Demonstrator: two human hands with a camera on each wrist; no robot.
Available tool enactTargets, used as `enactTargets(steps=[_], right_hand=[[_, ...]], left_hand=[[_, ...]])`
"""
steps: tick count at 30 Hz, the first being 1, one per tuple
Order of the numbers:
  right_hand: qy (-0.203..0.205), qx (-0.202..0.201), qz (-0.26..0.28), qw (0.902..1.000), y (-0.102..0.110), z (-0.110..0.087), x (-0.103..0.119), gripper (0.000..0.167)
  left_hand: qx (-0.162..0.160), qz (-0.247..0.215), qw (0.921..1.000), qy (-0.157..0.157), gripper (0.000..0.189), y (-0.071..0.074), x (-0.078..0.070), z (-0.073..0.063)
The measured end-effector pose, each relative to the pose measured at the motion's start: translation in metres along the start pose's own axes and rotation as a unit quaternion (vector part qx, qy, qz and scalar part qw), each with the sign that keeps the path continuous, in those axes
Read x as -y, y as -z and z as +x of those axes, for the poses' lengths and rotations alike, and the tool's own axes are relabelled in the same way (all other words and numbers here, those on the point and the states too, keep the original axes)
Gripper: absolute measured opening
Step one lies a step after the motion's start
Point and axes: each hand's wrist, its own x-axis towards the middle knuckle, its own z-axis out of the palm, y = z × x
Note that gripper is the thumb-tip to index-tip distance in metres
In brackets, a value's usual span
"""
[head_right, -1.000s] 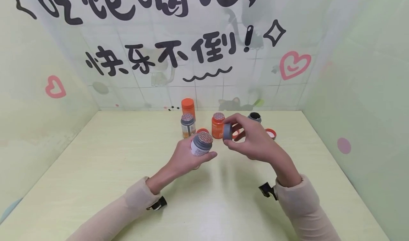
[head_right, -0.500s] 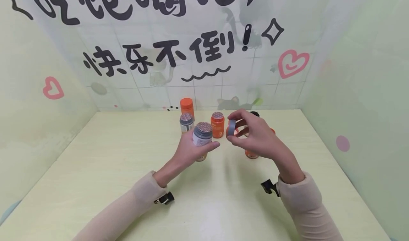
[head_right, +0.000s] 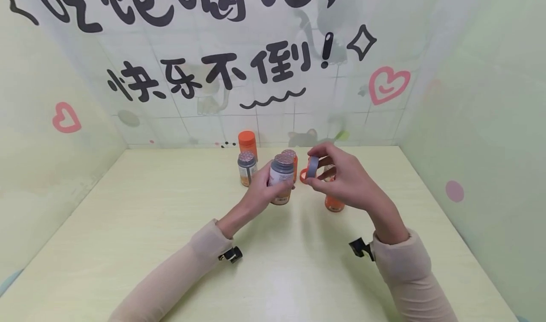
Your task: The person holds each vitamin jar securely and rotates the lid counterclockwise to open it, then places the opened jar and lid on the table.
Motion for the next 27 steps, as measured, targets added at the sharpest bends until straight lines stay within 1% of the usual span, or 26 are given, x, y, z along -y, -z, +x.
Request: enactTargets(steps=[4, 8, 12, 21, 27], right_hand=[[0.010, -0.007, -0.004, 0.9999, 0.002, -0.001, -0.001, 0.052], [0.016, -0.011, -0.006, 0.9998, 0.003, -0.001, -0.001, 0.053], [0.007, -0.006, -0.008, 0.9999, 0.004, -0.002, 0.001, 0.054], [-0.006, 0.010, -0.008, 0.9999, 0.001, -0.001, -0.001, 0.058], [-0.017, 0.013, -0.027, 0.9994, 0.001, 0.000, -0.004, 0.060]], left_hand=[[0.029, 0.008, 0.9995, 0.005, 0.058, 0.001, 0.004, 0.005], [0.038, 0.027, 0.9989, 0.012, 0.065, 0.001, 0.010, 0.011], [0.047, 0.052, 0.9972, 0.026, 0.065, 0.002, 0.013, 0.015], [0.066, 0.117, 0.9889, 0.065, 0.068, 0.002, 0.022, 0.017], [0.078, 0.148, 0.9829, 0.078, 0.065, 0.003, 0.025, 0.020]])
